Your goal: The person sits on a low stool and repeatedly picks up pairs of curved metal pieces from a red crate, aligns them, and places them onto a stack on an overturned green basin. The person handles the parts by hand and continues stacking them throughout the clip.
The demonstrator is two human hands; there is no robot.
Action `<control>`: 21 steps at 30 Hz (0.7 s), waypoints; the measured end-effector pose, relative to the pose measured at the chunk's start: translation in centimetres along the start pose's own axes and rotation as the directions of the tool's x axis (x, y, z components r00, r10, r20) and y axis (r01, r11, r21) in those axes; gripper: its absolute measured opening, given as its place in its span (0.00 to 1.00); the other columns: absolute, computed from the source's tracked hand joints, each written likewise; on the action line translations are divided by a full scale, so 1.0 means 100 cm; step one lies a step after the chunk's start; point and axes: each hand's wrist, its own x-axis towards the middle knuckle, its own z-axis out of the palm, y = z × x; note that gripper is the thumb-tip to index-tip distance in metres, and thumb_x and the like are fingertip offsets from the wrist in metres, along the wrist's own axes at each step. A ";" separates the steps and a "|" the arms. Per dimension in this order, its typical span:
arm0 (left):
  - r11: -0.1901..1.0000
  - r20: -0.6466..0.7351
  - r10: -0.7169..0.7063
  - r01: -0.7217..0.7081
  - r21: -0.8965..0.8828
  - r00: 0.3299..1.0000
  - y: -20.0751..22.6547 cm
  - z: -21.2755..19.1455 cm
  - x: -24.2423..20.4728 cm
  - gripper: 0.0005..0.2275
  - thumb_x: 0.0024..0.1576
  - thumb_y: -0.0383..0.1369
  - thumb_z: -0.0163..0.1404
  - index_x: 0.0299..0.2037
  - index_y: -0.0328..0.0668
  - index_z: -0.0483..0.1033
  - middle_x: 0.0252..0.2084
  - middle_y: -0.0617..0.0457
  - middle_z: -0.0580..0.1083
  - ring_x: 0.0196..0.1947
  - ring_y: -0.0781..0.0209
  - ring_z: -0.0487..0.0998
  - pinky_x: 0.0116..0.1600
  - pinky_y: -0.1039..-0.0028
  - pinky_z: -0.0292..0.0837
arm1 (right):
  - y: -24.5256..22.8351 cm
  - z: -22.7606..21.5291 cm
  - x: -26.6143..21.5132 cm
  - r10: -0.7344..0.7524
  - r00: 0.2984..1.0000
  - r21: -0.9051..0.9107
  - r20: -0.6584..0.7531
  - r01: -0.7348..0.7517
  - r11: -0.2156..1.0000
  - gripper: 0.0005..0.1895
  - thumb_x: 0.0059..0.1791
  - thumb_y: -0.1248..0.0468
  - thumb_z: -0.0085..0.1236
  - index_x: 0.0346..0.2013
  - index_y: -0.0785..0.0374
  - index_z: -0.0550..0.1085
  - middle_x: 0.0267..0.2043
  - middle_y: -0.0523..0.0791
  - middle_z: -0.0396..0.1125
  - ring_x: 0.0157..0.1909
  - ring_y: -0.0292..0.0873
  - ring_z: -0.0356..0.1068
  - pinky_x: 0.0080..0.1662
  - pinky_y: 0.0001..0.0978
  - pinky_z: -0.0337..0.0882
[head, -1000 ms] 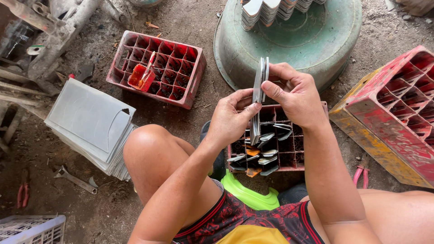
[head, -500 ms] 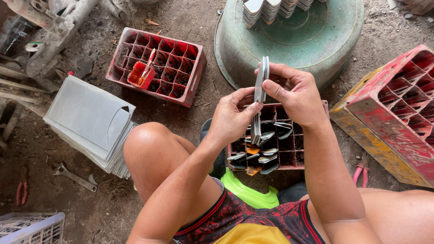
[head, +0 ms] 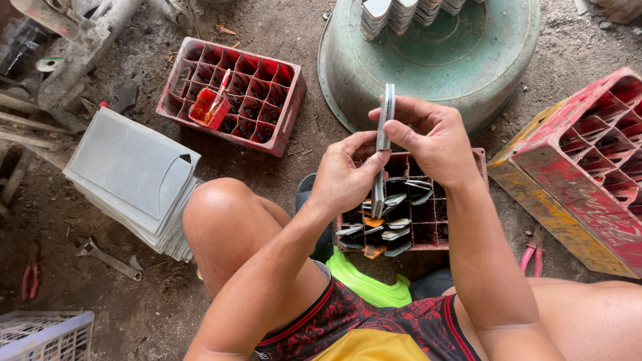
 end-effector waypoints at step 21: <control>0.995 0.012 -0.065 0.064 0.082 0.998 -0.003 -0.002 -0.004 0.11 0.64 0.28 0.52 0.51 0.26 0.77 0.32 0.51 0.79 0.30 0.69 0.80 0.33 0.79 0.75 | -0.003 0.008 -0.008 -0.197 0.968 0.019 0.154 0.196 0.980 0.49 0.40 0.74 0.76 0.73 0.59 0.63 0.56 0.47 0.71 0.55 0.41 0.73 0.59 0.37 0.77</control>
